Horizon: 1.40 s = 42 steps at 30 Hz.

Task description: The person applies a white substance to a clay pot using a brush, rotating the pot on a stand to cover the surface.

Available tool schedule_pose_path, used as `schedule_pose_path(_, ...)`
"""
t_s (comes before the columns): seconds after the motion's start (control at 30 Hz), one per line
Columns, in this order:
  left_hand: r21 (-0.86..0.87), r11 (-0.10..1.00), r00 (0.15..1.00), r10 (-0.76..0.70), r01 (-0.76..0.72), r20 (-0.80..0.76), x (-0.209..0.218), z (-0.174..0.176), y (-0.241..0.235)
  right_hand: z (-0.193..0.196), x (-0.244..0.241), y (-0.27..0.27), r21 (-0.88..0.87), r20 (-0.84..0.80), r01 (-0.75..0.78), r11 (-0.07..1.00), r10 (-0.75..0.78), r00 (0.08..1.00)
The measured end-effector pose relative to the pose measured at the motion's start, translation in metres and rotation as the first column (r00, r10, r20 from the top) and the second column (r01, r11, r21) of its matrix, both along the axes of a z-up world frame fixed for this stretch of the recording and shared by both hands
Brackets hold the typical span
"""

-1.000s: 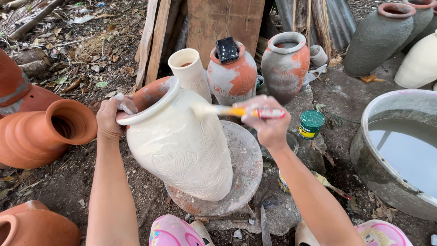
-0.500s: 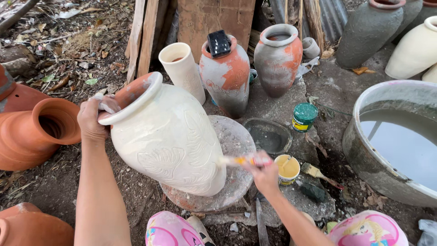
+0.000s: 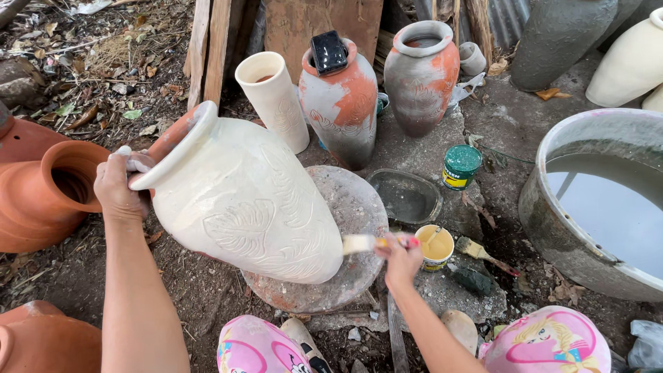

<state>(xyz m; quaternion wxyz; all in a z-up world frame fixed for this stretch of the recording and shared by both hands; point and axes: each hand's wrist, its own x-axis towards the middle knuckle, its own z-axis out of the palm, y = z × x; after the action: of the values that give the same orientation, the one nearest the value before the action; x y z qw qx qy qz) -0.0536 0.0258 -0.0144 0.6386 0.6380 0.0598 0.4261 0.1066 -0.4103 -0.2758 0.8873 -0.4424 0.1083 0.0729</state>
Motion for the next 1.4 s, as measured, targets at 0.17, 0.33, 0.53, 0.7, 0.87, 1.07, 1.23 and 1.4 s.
schedule_pose_path(0.17, 0.003, 1.0, 1.0, -0.011, 0.011, 0.02, 0.003, 0.001, -0.005, 0.11, -0.006, 0.029, 0.106, 0.384, -0.039, 0.994, -0.004, 0.923)
schedule_pose_path(0.33, -0.014, 1.0, 1.0, 0.006, -0.006, 0.002, 0.004, 0.001, -0.001, 0.055, -0.029, 0.008, 0.301, 0.004, -0.027, 0.953, 0.027, 1.0)
schedule_pose_path(0.53, -0.017, 0.999, 0.999, 0.034, -0.034, 0.015, 0.01, 0.0, 0.003, 0.009, -0.029, -0.009, 0.0, 0.006, 0.014, 1.0, -0.014, 1.0)
schedule_pose_path(0.7, -0.126, 0.985, 0.993, 0.113, -0.117, -0.037, 0.02, 0.006, -0.004, 0.092, -0.024, 0.017, 0.179, 0.339, -0.047, 0.983, -0.017, 0.941)
schedule_pose_path(0.87, -0.124, 0.982, 0.99, 0.138, -0.14, -0.026, 0.015, 0.002, 0.004, 0.03, -0.027, 0.006, 0.246, -0.093, -0.037, 0.969, 0.061, 0.994)
schedule_pose_path(1.07, -0.121, 0.985, 0.99, 0.131, -0.125, 0.048, -0.011, -0.017, 0.03, -0.036, 0.009, 0.004, -0.035, 0.0, 0.012, 0.999, -0.012, 1.0)
schedule_pose_path(1.23, -0.014, 1.0, 0.995, -0.013, 0.014, 0.098, -0.022, -0.027, 0.037, 0.02, 0.003, 0.024, 0.137, 0.264, -0.049, 0.989, 0.011, 0.964)
schedule_pose_path(1.4, -0.126, 0.967, 0.975, 0.222, -0.222, -0.018, -0.011, -0.001, -0.018, 0.001, -0.008, -0.006, 0.119, -0.023, -0.033, 0.992, 0.036, 0.999)
